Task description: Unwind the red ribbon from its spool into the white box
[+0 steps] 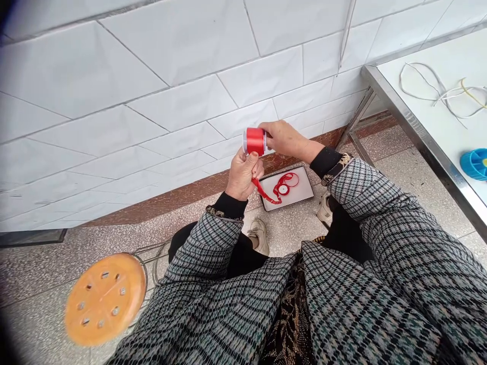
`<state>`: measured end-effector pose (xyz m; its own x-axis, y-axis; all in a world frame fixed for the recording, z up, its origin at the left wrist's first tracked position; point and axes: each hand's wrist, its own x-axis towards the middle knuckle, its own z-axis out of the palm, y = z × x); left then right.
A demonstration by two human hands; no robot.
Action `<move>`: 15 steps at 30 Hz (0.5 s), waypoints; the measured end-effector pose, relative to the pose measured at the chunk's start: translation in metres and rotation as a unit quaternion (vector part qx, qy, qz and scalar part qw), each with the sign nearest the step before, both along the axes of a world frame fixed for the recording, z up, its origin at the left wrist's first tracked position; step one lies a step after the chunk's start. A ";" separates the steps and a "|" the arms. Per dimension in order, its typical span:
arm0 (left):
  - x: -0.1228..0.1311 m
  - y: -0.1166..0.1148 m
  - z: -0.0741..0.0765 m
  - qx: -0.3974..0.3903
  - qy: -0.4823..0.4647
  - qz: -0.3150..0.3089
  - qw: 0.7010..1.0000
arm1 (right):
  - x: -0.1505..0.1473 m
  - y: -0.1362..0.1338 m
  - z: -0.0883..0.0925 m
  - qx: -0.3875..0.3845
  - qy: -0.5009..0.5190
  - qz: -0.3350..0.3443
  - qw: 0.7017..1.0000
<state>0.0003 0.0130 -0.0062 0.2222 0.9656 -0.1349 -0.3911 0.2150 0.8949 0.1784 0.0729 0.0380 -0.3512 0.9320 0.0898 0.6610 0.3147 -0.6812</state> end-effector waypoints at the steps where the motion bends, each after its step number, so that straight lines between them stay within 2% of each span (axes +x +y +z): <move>1: 0.002 -0.001 0.000 -0.003 0.004 -0.002 1.000 | 0.002 0.002 0.000 0.028 -0.042 -0.014 0.999; 4: 0.007 -0.002 -0.001 0.004 0.023 -0.002 1.000 | 0.010 0.008 -0.001 0.068 -0.134 -0.060 0.987; 8: 0.008 -0.002 -0.004 0.055 0.063 0.035 0.996 | 0.019 0.017 -0.002 0.028 -0.178 -0.079 0.980; 12: 0.008 -0.005 -0.007 0.097 0.095 0.078 0.988 | 0.018 0.020 -0.002 -0.041 -0.081 -0.078 0.993; 15: 0.009 -0.007 -0.007 0.085 0.071 0.043 0.993 | 0.013 0.018 0.002 -0.118 0.039 -0.058 0.991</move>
<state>0.0092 0.0056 -0.0134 0.1284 0.9917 0.0086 -0.2694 0.0265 0.9627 0.1914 0.0907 0.0398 -0.2417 0.9639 -0.1118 0.6254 0.0666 -0.7775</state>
